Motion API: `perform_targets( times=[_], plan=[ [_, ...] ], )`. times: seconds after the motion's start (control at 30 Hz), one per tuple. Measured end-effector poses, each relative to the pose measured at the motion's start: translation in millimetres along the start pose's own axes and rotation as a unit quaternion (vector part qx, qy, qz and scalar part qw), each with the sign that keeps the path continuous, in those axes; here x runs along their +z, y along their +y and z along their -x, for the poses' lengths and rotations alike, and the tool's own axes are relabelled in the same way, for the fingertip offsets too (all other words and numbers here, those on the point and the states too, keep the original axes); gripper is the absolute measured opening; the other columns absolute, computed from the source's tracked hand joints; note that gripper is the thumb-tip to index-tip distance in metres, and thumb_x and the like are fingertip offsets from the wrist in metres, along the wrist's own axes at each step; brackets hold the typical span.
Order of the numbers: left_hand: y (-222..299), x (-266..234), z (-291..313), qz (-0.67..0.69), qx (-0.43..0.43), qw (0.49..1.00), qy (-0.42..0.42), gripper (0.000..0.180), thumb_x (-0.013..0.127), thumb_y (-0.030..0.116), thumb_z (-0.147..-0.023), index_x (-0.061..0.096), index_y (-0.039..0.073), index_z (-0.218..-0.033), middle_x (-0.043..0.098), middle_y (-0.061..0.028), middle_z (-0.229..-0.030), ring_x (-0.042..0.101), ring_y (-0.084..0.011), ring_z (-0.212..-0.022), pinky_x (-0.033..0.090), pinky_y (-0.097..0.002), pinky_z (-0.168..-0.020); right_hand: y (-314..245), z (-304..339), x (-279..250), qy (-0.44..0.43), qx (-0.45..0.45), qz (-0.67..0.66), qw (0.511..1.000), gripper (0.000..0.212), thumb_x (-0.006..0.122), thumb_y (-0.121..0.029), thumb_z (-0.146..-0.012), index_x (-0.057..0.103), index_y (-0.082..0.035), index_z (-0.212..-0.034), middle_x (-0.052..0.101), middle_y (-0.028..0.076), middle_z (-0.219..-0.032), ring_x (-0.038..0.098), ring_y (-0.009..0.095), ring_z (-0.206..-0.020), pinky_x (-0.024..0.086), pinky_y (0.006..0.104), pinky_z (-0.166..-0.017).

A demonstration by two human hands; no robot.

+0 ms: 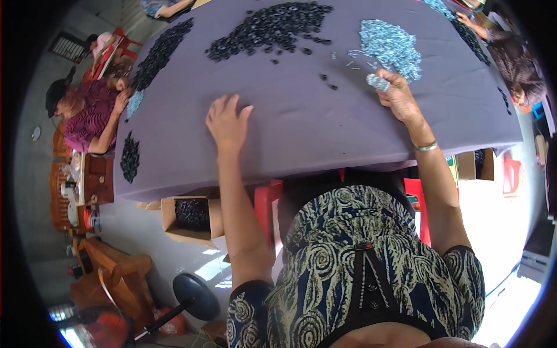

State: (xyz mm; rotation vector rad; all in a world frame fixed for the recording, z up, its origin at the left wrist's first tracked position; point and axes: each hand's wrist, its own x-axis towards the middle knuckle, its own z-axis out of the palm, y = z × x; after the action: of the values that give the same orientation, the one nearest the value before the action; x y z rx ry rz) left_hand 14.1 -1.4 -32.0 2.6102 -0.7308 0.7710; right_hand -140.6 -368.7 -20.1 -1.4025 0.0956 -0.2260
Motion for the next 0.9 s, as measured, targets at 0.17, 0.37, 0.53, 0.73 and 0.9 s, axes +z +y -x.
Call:
perform_targets(
  times=[0.17, 0.37, 0.53, 0.73, 0.9],
  plan=[
    [-24.1, -1.2, 2.1, 0.061, -0.059, 0.996, -0.036, 0.028, 0.069, 0.028, -0.084, 0.065, 0.011, -0.105, 0.056, -0.0087, -0.115, 0.055, -0.0306, -0.105, 0.043, -0.0449, -0.091, -1.7, -0.2, 5.4, 0.019, -0.003, 0.023, 1.0, 0.023, 0.06, -0.01, -0.093, 0.049, -0.013, -0.074, 0.034, -0.011, -0.064, 0.021, -0.001, -0.049, 0.015, 0.0192, -0.042],
    [-0.9, -11.5, -3.7, 0.023, -0.068, 0.996, 0.049, 0.031, 0.071, 0.027, -0.083, 0.065, 0.007, -0.106, 0.056, -0.0121, -0.115, 0.054, -0.0336, -0.104, 0.043, -0.045, -0.09, -7.3, -2.2, 19.1, 0.053, -0.118, 0.23, 0.965, 0.007, 0.061, -0.005, -0.092, 0.058, -0.008, -0.086, 0.049, -0.009, -0.076, 0.039, 0.0, -0.062, 0.033, 0.0192, -0.051],
    [50.1, -17.5, -16.0, 0.206, 0.001, 0.971, 0.12, 0.031, 0.074, 0.015, -0.078, 0.064, 0.0, -0.104, 0.058, -0.0165, -0.108, 0.056, -0.0347, -0.099, 0.045, -0.042, -0.085, -19.9, -14.9, 43.0, 0.006, -0.098, 0.376, 0.921, 0.014, 0.059, -0.002, -0.091, 0.064, -0.001, -0.104, 0.067, 0.005, -0.096, 0.059, 0.01, -0.089, 0.048, 0.0266, -0.082],
    [109.1, -15.7, -4.5, 0.393, -0.004, 0.92, -0.005, 0.024, 0.07, 0.005, -0.079, 0.064, 0.001, -0.102, 0.061, -0.0134, -0.095, 0.062, -0.0276, -0.087, 0.049, -0.0341, -0.077, -32.2, -63.0, 32.7, 0.091, -0.13, 0.437, 0.886, 0.017, 0.058, -0.001, -0.087, 0.066, -0.005, -0.103, 0.067, 0.006, -0.093, 0.062, 0.013, -0.083, 0.049, 0.0287, -0.075],
    [122.1, -0.3, 8.3, 0.525, -0.11, 0.841, -0.073, 0.024, 0.068, 0.004, -0.082, 0.065, 0.0, -0.105, 0.064, -0.0098, -0.095, 0.064, -0.0179, -0.085, 0.051, -0.0287, -0.075, -26.4, -101.3, 27.0, 0.018, -0.221, 0.553, 0.803, 0.024, 0.057, -0.001, -0.082, 0.068, -0.009, -0.101, 0.067, 0.015, -0.1, 0.065, 0.035, -0.09, 0.053, 0.0404, -0.081]
  ],
)
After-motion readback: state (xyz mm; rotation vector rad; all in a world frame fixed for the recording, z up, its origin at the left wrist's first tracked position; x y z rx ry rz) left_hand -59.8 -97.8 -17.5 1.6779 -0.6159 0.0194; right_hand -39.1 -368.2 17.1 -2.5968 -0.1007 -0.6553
